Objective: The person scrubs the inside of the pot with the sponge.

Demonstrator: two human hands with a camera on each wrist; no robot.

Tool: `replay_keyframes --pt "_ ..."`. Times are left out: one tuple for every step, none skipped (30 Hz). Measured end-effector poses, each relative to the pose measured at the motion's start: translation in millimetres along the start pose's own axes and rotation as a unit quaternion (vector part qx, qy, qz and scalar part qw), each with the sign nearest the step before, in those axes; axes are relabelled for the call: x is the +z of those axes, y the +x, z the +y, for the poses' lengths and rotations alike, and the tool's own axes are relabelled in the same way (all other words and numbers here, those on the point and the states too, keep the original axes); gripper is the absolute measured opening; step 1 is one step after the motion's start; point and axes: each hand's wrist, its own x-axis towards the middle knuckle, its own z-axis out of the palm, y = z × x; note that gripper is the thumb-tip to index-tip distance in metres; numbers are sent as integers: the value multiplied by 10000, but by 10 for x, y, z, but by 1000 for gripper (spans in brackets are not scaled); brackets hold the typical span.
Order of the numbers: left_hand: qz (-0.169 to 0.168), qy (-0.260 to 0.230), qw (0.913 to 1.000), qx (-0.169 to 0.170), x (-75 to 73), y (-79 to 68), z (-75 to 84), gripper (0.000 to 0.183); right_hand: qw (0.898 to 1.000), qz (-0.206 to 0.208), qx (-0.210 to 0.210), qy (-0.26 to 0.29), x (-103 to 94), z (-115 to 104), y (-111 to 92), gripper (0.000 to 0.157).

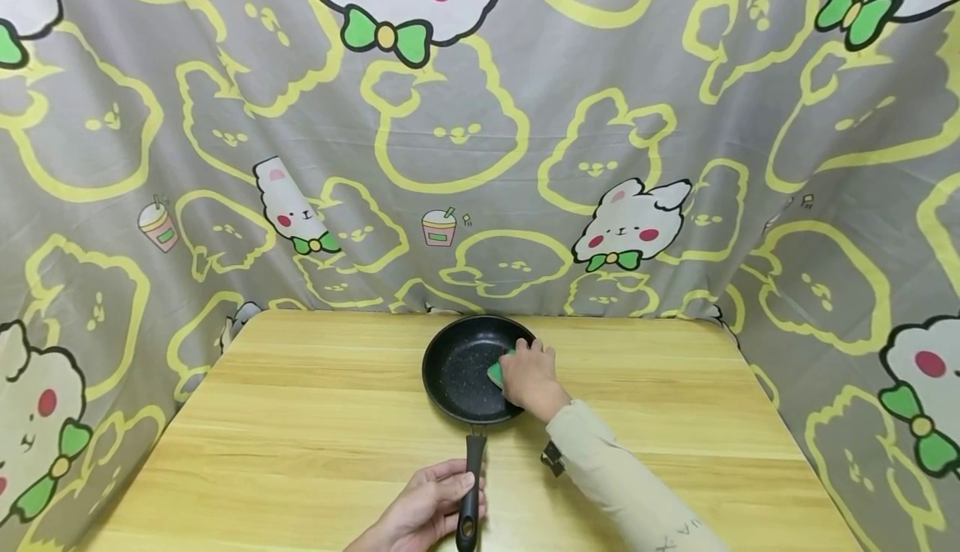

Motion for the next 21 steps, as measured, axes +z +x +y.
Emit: replay_keyframes --pt "0 3 10000 -9 -1 0 2 33 10000 -49 -10 22 -7 -1 -4 35" --pt "1 9 10000 -15 -2 -1 4 33 9999 -97 -16 53 -11 -2 -8 36" --pt "-5 14 10000 -23 -3 -2 5 34 9999 -143 -22 88 -17 -5 -14 36" --pt "-10 17 10000 -30 -4 -3 7 34 9997 -199 -25 112 -22 -7 -19 38" --pt "-11 16 10000 -40 -5 -5 9 34 9996 -242 -29 131 -26 -7 -24 38" --pt "-9 11 10000 -42 -5 -6 10 34 9995 -271 -44 147 -30 -8 -28 39" --pt "-13 12 10000 -42 -6 -5 11 34 9994 -286 -56 180 -33 -8 -34 39" --pt "-21 13 10000 -43 -6 -6 12 35 9993 -298 -73 203 -33 -8 -39 38" --pt "-27 10 10000 -42 -7 -6 12 35 9992 -306 -94 231 -35 -8 -43 38" --pt "-29 8 10000 -43 -7 -5 12 35 9991 -315 -115 250 -38 -7 -46 38" --pt "-28 7 10000 -47 -8 -1 12 35 9990 -326 -141 279 -40 -7 -52 38" --pt "-29 5 10000 -53 -10 1 12 35 9988 -347 -160 308 -43 -7 -56 38" --pt "-39 7 10000 -54 -11 4 11 35 9986 -380 -176 338 -49 -7 -61 38" --pt "-46 9 10000 -60 -12 5 12 35 9983 -413 -186 358 -54 -7 -65 38" --pt "-51 16 10000 -62 -13 9 12 35 9980 -444 -190 408 -64 -9 -70 38" --pt "-52 21 10000 -72 -12 10 14 35 9978 -470 -198 435 -74 -11 -76 38" --pt "-55 27 10000 -77 -12 12 15 35 9974 -508 -203 472 -84 -14 -82 37" --pt "-61 32 9999 -81 -13 13 17 35 9971 -544 -208 500 -92 -17 -86 37" --pt "-65 36 9999 -82 -12 14 18 35 9966 -583 -221 532 -102 -23 -92 37" --pt "-61 37 9999 -93 -11 15 20 35 9962 -603 -236 577 -111 -28 -98 37" --pt "-52 35 9999 -109 -10 15 21 35 9958 -631 -255 618 -119 -32 -103 38"
